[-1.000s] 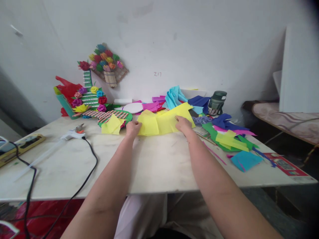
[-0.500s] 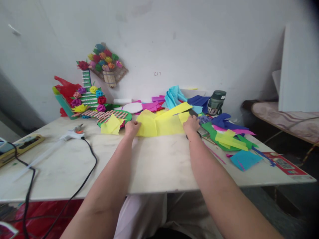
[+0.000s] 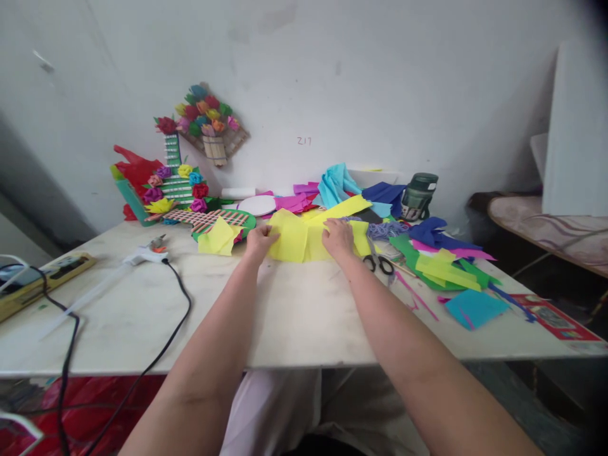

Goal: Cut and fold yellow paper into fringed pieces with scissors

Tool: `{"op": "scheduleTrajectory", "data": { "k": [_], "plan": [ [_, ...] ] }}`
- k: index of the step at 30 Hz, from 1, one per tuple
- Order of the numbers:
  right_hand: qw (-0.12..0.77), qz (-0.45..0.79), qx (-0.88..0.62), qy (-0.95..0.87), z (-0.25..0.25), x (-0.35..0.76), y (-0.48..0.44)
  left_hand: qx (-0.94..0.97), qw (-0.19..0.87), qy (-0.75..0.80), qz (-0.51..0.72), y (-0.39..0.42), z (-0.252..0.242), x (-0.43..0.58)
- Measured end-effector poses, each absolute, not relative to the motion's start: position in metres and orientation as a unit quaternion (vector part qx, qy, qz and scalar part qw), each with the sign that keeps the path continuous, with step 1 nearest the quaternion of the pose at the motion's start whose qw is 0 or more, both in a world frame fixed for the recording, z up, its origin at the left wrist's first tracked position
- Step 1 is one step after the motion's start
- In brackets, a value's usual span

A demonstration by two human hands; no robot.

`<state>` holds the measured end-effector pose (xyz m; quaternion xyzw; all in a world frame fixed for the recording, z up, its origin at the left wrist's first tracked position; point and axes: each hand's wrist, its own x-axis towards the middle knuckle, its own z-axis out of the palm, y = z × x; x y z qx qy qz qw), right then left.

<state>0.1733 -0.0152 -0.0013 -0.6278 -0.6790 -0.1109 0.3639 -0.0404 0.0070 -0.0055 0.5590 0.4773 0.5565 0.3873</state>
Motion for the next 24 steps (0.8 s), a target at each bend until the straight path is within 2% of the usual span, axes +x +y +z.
{"op": "scheduleTrajectory", "data": {
  "k": [5,11,16,20,24],
  "plan": [
    [0.424,-0.035,-0.574,-0.7,-0.006,0.151,-0.011,0.572,0.415,0.387,0.592,0.003,-0.003,-0.035],
    [0.522,0.103,-0.518,-0.67,-0.001,0.156,-0.009,0.621,0.447,0.342,0.545,-0.005,0.004,-0.028],
    [0.524,0.269,-0.456,-0.667,0.002,0.158,-0.015,0.656,0.493,0.305,0.483,-0.009,0.006,-0.022],
    [0.507,0.25,-0.466,-0.68,0.006,0.155,-0.017,0.682,0.47,0.325,0.457,-0.012,0.01,-0.019],
    [0.542,0.209,-0.427,-0.693,0.016,0.147,-0.014,0.682,0.449,0.345,0.463,-0.013,0.014,-0.021]
  ]
}}
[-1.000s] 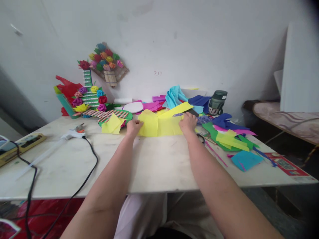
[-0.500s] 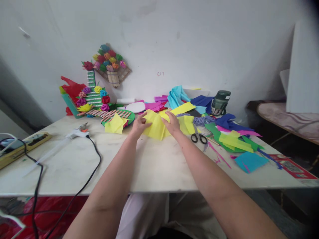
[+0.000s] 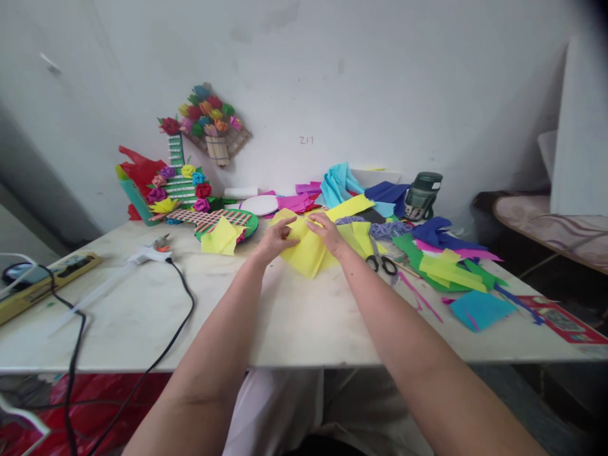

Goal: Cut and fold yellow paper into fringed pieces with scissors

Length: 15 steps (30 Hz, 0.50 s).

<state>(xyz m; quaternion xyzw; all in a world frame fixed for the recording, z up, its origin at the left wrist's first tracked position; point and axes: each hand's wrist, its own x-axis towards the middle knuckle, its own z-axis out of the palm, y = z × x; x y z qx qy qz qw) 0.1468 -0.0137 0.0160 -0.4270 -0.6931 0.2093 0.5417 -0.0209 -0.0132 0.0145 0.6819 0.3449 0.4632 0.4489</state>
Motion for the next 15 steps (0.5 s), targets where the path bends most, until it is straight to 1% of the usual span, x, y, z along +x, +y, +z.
{"op": "scheduleTrajectory", "data": {
  "k": [3,5,9,11,15],
  "plan": [
    [0.537,0.25,-0.382,-0.709,0.02,0.137,-0.007,0.685,0.449,0.332,0.469,-0.01,0.015,-0.025],
    [0.517,0.27,-0.388,-0.713,0.019,0.133,-0.001,0.681,0.45,0.328,0.475,-0.007,0.013,-0.029],
    [0.485,0.266,-0.417,-0.721,0.015,0.132,0.008,0.663,0.462,0.336,0.484,-0.002,0.008,-0.036],
    [0.478,0.274,-0.414,-0.724,0.017,0.134,0.01,0.652,0.473,0.352,0.476,-0.002,0.007,-0.038],
    [0.482,0.34,-0.403,-0.699,0.021,0.136,0.009,0.624,0.482,0.413,0.456,-0.007,0.009,-0.041]
  ]
}}
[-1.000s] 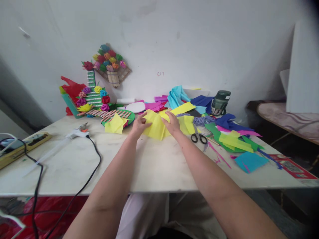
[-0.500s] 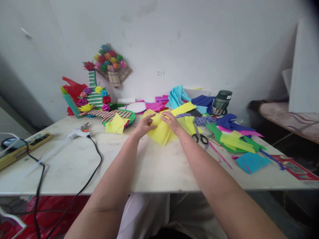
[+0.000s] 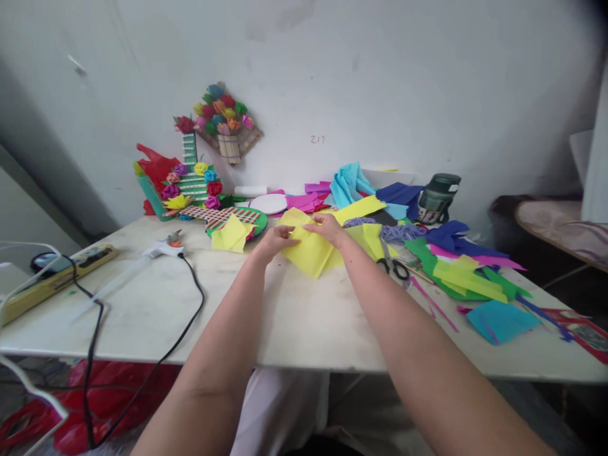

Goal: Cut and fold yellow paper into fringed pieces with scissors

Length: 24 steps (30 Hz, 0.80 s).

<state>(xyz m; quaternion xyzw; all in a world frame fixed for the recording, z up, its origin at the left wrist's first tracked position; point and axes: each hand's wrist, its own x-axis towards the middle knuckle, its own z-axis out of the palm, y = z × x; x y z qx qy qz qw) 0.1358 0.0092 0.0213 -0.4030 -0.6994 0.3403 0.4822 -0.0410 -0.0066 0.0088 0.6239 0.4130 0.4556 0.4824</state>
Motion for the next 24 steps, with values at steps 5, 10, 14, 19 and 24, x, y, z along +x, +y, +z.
{"op": "scheduleTrajectory", "data": {
  "k": [5,10,14,19,24],
  "plan": [
    [0.497,0.346,-0.391,-0.694,0.014,0.132,0.006,0.62,0.514,0.442,0.397,-0.014,0.014,-0.045],
    [0.497,0.283,-0.408,-0.711,0.012,0.13,0.001,0.648,0.502,0.439,0.367,-0.015,0.014,-0.044],
    [0.5,0.281,-0.402,-0.714,0.015,0.131,-0.002,0.684,0.46,0.418,0.382,-0.014,0.012,-0.042],
    [0.501,0.301,-0.411,-0.7,0.013,0.139,-0.001,0.685,0.448,0.41,0.402,-0.012,0.01,-0.045],
    [0.517,0.244,-0.444,-0.69,0.004,0.148,0.007,0.652,0.475,0.428,0.407,-0.011,0.011,-0.049]
  ]
}}
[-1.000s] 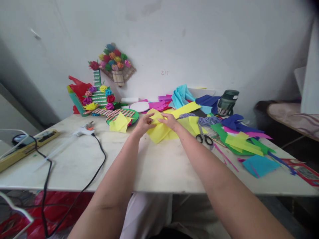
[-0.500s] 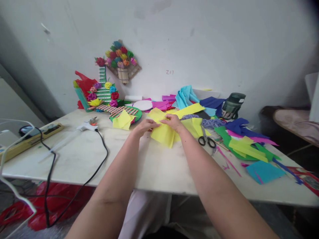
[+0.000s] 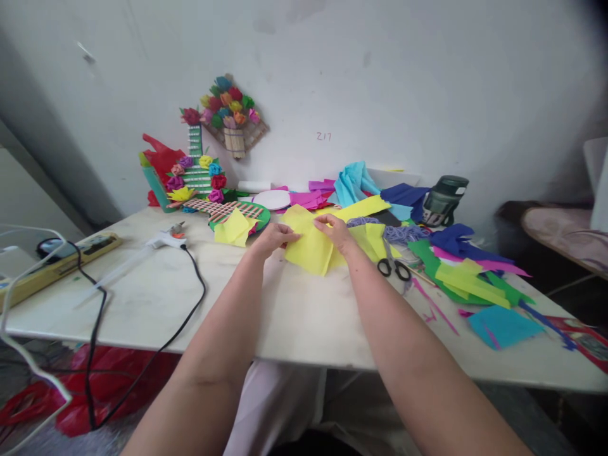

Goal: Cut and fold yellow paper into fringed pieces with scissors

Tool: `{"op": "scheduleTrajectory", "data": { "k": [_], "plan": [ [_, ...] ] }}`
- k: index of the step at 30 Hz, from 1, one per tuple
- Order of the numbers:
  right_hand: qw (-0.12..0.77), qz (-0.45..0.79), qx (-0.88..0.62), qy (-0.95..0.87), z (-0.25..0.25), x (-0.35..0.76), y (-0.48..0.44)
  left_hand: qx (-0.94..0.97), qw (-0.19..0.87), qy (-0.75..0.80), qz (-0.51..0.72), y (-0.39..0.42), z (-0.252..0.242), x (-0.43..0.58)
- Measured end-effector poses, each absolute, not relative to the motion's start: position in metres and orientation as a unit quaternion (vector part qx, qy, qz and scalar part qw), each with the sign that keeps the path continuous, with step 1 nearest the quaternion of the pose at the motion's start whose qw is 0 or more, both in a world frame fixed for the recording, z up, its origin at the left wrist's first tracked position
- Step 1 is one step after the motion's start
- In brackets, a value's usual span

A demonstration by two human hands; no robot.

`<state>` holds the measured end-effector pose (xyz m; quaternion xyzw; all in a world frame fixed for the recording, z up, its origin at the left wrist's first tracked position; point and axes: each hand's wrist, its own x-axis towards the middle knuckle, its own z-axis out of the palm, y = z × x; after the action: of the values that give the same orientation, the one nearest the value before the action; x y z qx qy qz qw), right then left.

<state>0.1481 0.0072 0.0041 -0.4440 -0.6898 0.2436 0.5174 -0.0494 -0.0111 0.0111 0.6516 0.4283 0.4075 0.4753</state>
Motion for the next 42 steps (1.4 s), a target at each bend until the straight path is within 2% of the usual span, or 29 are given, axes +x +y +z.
{"op": "scheduleTrajectory", "data": {
  "k": [5,8,13,17,21,26,28,34,42],
  "plan": [
    [0.528,0.077,-0.48,-0.696,-0.009,0.14,0.014,0.598,0.488,0.483,0.414,-0.009,0.009,-0.053],
    [0.478,0.031,-0.489,-0.729,-0.016,0.127,0.012,0.568,0.494,0.508,0.418,-0.006,0.004,-0.055],
    [0.303,0.07,-0.533,-0.787,-0.026,0.118,0.008,0.535,0.489,0.541,0.427,0.004,-0.009,-0.062],
    [0.218,0.098,-0.552,-0.799,-0.028,0.12,0.008,0.494,0.509,0.564,0.423,0.004,-0.01,-0.063],
    [0.187,0.061,-0.545,-0.815,-0.024,0.118,0.002,0.485,0.523,0.567,0.412,-0.001,-0.005,-0.063],
    [0.211,-0.015,-0.461,-0.862,-0.018,0.109,-0.006,0.487,0.517,0.578,0.401,-0.002,-0.005,-0.064],
    [0.207,-0.006,-0.448,-0.87,-0.018,0.105,-0.007,0.487,0.514,0.586,0.394,-0.001,-0.005,-0.063],
    [0.097,0.08,-0.469,-0.874,-0.029,0.098,-0.005,0.488,0.517,0.594,0.377,-0.005,-0.001,-0.062],
    [0.076,0.06,-0.465,-0.88,-0.033,0.098,-0.005,0.507,0.482,0.621,0.353,-0.004,0.0,-0.06]
  ]
}}
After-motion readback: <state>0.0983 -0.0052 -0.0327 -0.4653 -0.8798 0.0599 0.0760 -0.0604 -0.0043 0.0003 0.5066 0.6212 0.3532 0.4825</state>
